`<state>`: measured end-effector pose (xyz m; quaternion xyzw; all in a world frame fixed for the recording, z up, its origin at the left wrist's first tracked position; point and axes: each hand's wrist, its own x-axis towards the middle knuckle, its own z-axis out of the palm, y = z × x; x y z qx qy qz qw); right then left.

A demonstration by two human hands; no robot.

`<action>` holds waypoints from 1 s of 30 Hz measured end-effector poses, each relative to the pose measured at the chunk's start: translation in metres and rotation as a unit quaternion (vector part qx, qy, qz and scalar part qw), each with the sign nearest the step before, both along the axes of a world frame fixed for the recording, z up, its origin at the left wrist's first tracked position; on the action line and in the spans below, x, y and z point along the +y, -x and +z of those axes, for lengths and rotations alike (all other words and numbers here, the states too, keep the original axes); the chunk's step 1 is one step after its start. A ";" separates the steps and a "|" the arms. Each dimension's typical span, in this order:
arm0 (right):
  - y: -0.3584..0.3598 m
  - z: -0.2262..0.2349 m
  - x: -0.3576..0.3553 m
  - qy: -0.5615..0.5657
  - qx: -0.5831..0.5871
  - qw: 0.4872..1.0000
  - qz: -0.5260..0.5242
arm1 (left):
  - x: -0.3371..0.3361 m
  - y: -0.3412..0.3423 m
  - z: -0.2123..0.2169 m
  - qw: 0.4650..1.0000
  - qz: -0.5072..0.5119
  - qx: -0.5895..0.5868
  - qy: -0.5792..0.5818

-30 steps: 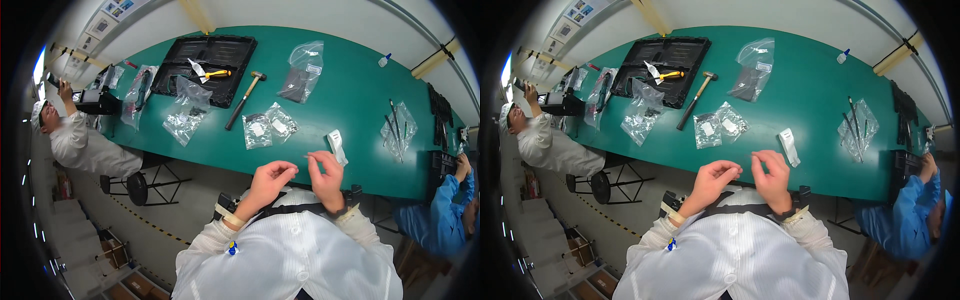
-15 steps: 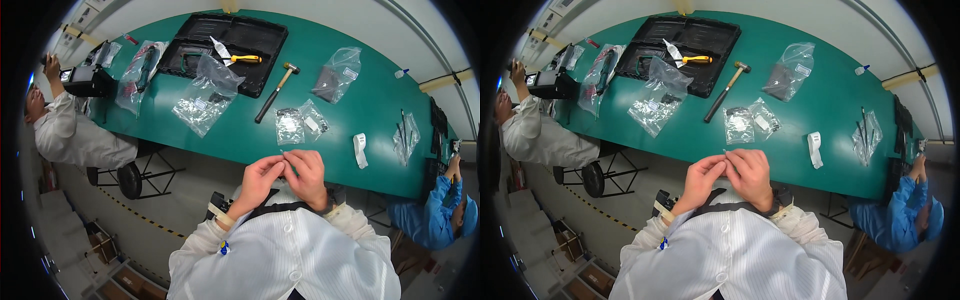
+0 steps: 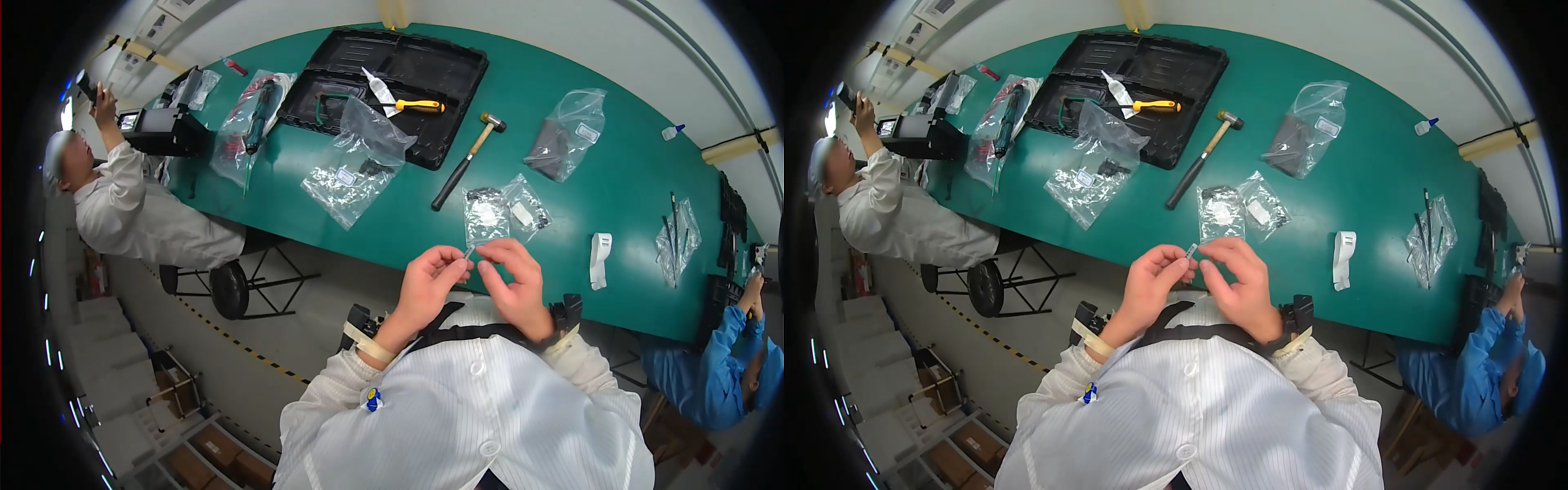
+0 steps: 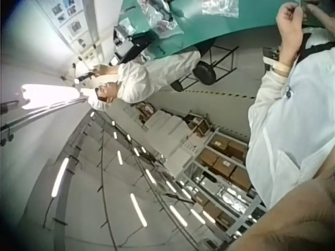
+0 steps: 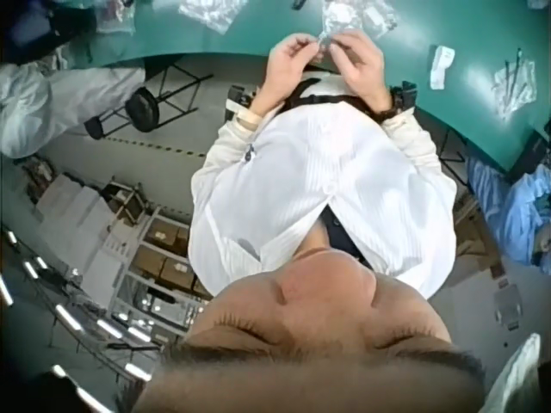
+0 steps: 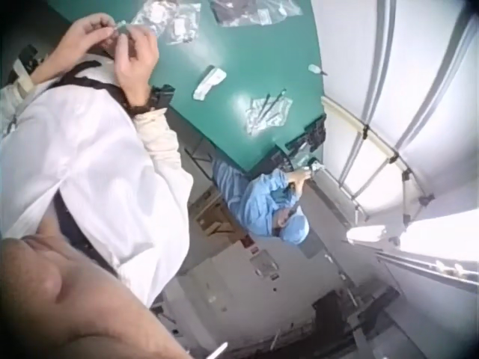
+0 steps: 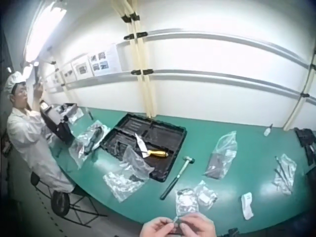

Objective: The recorder prepares labels and applies them to small electronic components at a laboratory workbench.

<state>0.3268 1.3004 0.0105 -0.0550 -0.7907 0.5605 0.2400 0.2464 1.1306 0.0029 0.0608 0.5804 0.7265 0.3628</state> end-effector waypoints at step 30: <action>-0.006 -0.002 0.078 0.154 -0.100 0.981 0.066 | 0.057 -0.006 0.009 0.995 -0.079 0.032 0.058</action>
